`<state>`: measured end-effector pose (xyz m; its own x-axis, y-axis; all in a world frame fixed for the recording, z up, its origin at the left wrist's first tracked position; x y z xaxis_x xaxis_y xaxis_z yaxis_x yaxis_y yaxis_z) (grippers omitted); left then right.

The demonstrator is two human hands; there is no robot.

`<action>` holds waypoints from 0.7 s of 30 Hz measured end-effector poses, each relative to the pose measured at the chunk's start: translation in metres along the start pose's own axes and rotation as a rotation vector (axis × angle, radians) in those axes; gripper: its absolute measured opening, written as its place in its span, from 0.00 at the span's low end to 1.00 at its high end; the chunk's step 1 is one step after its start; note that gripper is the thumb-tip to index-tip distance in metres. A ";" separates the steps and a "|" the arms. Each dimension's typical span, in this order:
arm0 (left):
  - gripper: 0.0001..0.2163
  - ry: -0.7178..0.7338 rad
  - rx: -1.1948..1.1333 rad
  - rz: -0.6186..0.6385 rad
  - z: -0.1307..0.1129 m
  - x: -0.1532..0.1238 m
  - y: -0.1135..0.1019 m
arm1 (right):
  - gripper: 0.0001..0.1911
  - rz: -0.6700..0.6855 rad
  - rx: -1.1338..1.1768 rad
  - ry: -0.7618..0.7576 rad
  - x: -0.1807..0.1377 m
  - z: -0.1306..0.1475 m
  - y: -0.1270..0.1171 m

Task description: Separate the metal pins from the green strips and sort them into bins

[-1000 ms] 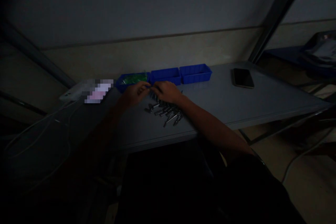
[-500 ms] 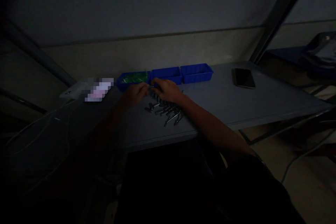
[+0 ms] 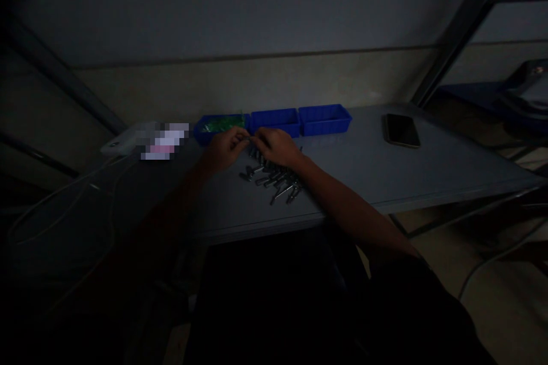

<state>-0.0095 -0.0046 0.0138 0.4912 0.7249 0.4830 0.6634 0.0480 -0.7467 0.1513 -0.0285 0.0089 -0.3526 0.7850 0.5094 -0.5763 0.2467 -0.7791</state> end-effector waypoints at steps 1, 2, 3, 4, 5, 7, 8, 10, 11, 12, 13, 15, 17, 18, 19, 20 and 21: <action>0.09 0.001 0.002 -0.002 0.000 0.000 0.000 | 0.17 0.000 0.002 0.007 0.000 0.000 0.000; 0.09 -0.001 0.007 -0.002 0.000 0.001 0.000 | 0.17 0.001 0.003 0.012 -0.001 0.001 -0.001; 0.10 -0.004 0.013 -0.003 0.000 0.001 0.000 | 0.17 0.002 0.005 0.016 -0.001 0.001 -0.002; 0.10 -0.004 0.021 -0.001 0.000 0.001 -0.001 | 0.18 0.003 0.006 0.016 -0.001 0.002 -0.002; 0.11 -0.004 0.028 0.003 -0.001 0.001 -0.001 | 0.18 0.003 0.005 0.012 -0.002 0.003 -0.003; 0.13 -0.005 0.033 0.018 -0.003 0.001 -0.002 | 0.17 0.000 -0.003 -0.003 -0.002 0.004 -0.004; 0.13 -0.007 0.030 0.027 -0.004 0.001 -0.002 | 0.17 -0.002 -0.010 -0.008 -0.002 0.005 -0.004; 0.13 -0.019 0.013 0.027 -0.005 0.000 -0.002 | 0.17 -0.006 -0.029 -0.009 -0.002 0.005 -0.004; 0.12 -0.025 0.000 0.019 -0.006 -0.001 -0.002 | 0.17 -0.011 -0.038 -0.001 -0.001 0.005 -0.004; 0.12 -0.027 -0.013 0.008 -0.006 -0.001 -0.002 | 0.18 -0.017 -0.047 0.009 -0.001 0.005 -0.004; 0.12 -0.026 -0.025 -0.005 -0.006 -0.001 -0.001 | 0.18 -0.022 -0.053 0.019 -0.001 0.005 -0.004; 0.12 -0.019 -0.041 -0.021 -0.006 -0.001 -0.001 | 0.18 -0.028 -0.054 0.035 -0.001 0.005 -0.004; 0.11 -0.022 -0.041 -0.023 -0.006 -0.001 0.000 | 0.19 -0.028 -0.048 0.043 -0.001 0.005 -0.005; 0.11 -0.027 -0.039 -0.021 -0.006 -0.001 0.000 | 0.19 -0.028 -0.045 0.046 -0.001 0.005 -0.005; 0.11 -0.031 -0.037 -0.020 -0.006 -0.001 0.001 | 0.20 -0.028 -0.040 0.050 -0.001 0.005 -0.005; 0.11 -0.033 -0.036 -0.016 -0.006 -0.001 0.001 | 0.20 -0.028 -0.034 0.053 -0.001 0.006 -0.005; 0.11 -0.032 -0.035 -0.014 -0.006 -0.001 0.001 | 0.20 -0.028 -0.026 0.056 -0.001 0.006 -0.005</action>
<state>-0.0058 -0.0098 0.0151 0.4636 0.7460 0.4781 0.6898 0.0348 -0.7232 0.1506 -0.0339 0.0144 -0.2946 0.8079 0.5105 -0.5658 0.2830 -0.7744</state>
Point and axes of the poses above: each hand's wrist, its own x-axis towards the middle knuckle, its own y-axis out of the palm, z = x × y, the point moved 2 cm from there along x, towards the middle knuckle, and after that the axes turned 1 degree about -y, right-handed, at the moved point
